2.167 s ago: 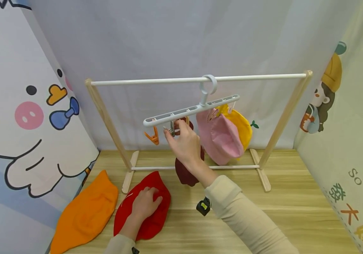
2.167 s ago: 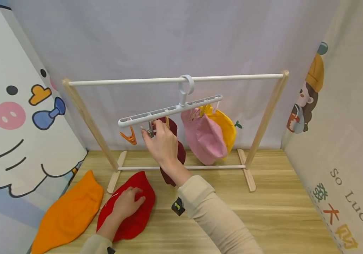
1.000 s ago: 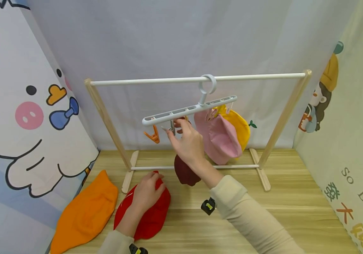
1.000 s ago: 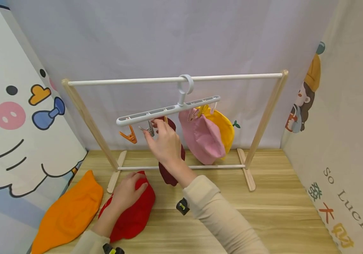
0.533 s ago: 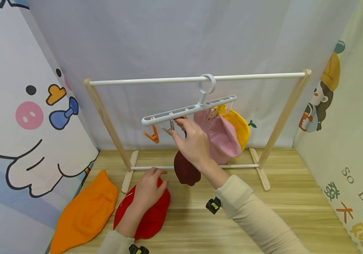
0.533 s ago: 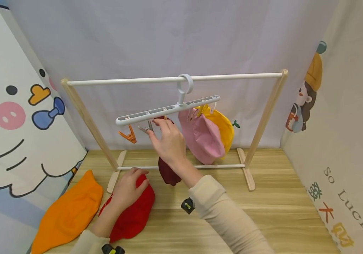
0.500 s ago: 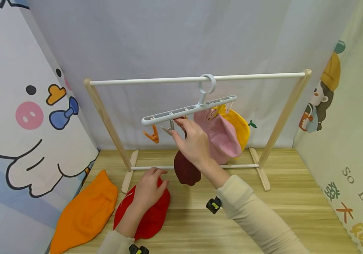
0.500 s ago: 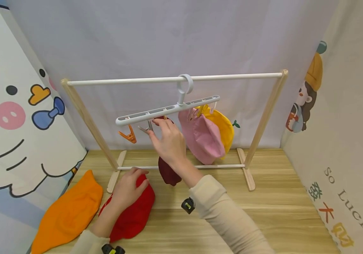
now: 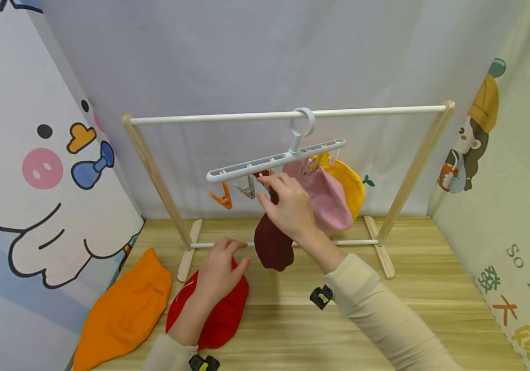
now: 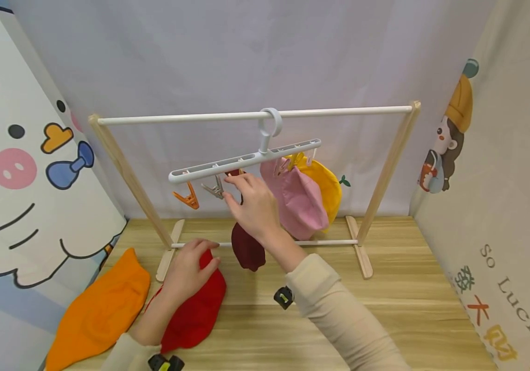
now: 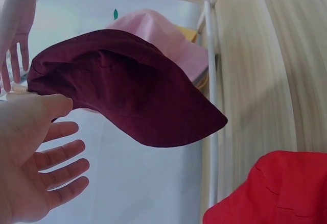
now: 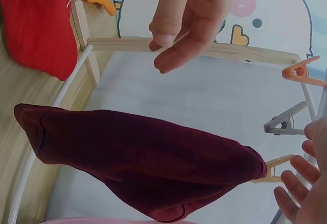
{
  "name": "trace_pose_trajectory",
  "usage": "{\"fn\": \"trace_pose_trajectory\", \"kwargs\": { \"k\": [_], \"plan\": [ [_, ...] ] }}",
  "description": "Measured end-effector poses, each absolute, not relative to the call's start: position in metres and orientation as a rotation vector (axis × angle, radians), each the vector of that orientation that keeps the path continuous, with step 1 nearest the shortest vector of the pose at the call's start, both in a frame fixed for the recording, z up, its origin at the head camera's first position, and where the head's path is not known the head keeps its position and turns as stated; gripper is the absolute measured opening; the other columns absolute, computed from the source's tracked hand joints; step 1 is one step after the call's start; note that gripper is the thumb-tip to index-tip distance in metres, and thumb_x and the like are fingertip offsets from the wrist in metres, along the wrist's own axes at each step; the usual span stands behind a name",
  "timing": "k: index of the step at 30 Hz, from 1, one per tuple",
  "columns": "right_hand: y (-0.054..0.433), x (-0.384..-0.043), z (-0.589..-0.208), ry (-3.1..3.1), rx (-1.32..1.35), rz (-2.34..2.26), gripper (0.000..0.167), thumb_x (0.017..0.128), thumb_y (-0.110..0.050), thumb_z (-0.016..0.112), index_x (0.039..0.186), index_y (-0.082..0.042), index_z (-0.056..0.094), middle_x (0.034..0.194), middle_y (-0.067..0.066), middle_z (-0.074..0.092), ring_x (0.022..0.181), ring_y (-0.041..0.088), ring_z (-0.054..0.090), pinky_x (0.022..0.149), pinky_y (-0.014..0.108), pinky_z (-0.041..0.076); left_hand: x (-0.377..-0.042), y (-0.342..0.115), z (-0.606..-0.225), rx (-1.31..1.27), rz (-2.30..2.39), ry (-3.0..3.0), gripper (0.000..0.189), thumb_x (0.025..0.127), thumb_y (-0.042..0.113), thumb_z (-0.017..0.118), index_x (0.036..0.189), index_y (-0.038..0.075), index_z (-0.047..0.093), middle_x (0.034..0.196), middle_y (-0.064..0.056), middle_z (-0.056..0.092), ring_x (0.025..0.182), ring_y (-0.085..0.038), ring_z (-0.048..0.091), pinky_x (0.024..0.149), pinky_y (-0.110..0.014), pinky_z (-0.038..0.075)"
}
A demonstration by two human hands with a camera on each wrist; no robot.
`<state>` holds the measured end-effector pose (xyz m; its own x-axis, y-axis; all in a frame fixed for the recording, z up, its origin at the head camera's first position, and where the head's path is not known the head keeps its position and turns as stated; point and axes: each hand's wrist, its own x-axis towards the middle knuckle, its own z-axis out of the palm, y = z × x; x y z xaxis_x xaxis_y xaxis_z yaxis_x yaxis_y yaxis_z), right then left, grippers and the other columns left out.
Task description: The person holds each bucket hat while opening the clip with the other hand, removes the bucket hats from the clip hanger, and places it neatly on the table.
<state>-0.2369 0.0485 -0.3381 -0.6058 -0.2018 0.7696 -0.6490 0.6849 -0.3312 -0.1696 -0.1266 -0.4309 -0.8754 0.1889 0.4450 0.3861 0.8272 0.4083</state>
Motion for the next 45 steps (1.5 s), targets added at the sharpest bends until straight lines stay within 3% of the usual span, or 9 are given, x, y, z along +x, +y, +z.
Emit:
{"fn": "trace_pose_trajectory", "kwargs": {
  "k": [15,26,45],
  "plan": [
    [0.059,-0.238,-0.339,-2.160,0.696,0.834,0.028,0.082,-0.020,0.067,0.109,-0.011,0.066,0.101,0.005,0.063,0.086,0.021,0.058,0.068,0.033,0.048,-0.167,-0.122,-0.423,-0.445,-0.759,-2.509,0.031,0.075,0.021,0.074,0.104,0.012,0.066,0.106,-0.006,0.061,0.101,-0.025,0.057,0.085,-0.039,0.047],
    [0.064,-0.238,-0.344,-2.191,0.682,0.835,0.031,0.081,-0.018,0.067,0.111,-0.010,0.064,0.105,0.008,0.061,0.093,0.023,0.058,0.078,0.036,0.048,-0.167,-0.116,-0.416,-0.436,-0.817,-2.440,0.035,0.077,0.023,0.073,0.108,0.010,0.064,0.109,-0.007,0.060,0.101,-0.025,0.057,0.085,-0.041,0.047],
    [0.073,-0.244,-0.352,-2.200,0.641,0.937,0.035,0.081,-0.016,0.068,0.113,-0.006,0.061,0.106,0.011,0.059,0.087,0.021,0.057,0.073,0.032,0.049,-0.172,-0.105,-0.413,-0.435,-0.944,-2.351,0.039,0.076,0.023,0.074,0.110,0.008,0.064,0.109,-0.007,0.060,0.102,-0.024,0.056,0.086,-0.040,0.046]
  ]
}}
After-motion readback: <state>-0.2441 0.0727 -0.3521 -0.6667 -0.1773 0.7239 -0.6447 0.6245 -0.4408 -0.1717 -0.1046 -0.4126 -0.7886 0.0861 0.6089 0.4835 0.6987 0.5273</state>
